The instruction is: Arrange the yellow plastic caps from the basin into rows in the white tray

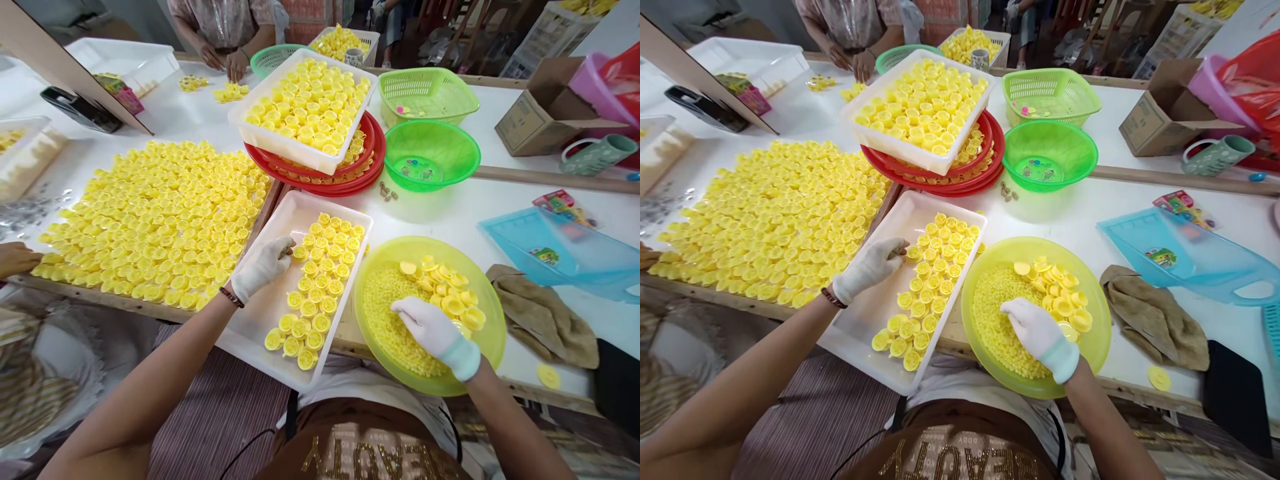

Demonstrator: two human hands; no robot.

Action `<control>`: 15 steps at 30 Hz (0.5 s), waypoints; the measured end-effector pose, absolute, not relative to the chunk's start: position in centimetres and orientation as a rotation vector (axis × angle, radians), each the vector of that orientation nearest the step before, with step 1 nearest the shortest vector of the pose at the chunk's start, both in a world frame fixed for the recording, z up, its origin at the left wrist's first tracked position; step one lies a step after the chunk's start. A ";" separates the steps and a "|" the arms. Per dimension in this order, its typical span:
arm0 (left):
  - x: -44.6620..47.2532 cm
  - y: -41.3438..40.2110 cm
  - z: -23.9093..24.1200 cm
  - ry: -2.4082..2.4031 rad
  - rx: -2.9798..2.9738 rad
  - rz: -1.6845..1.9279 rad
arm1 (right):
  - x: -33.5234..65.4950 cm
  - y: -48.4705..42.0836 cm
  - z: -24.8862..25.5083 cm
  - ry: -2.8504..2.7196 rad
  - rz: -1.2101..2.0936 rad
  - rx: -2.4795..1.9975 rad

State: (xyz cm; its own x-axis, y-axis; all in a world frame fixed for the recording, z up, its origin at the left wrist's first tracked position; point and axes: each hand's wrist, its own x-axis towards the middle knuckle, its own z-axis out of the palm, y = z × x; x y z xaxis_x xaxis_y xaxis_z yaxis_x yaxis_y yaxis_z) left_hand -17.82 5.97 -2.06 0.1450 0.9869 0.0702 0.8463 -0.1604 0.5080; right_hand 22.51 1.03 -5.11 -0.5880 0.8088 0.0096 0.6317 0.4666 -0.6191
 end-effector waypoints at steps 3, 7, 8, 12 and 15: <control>-17.9 6.6 -1.2 1.826 2.096 0.555 | 22.5 1.0 -5.3 -2.405 0.823 -1.231; -16.9 8.6 -0.3 1.872 2.181 0.495 | 22.6 1.0 -5.6 -2.409 0.818 -1.229; -16.5 9.2 -0.1 1.875 2.223 0.432 | 22.6 1.0 -5.6 -2.414 0.819 -1.233; -15.0 11.4 0.4 1.846 2.306 0.182 | 22.5 1.0 -5.4 -2.416 0.820 -1.270; -14.2 12.2 0.7 1.849 2.298 0.083 | 22.5 1.0 -5.1 -2.423 0.814 -1.289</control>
State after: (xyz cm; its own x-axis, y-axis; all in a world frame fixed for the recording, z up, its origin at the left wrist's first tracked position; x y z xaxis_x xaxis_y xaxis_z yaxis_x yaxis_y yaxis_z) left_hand -14.20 12.20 0.70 0.2204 0.9725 -0.0753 0.9618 -0.2038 0.1828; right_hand 22.46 0.98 -5.13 -0.5638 0.8257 -0.0180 0.6690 0.4438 -0.5963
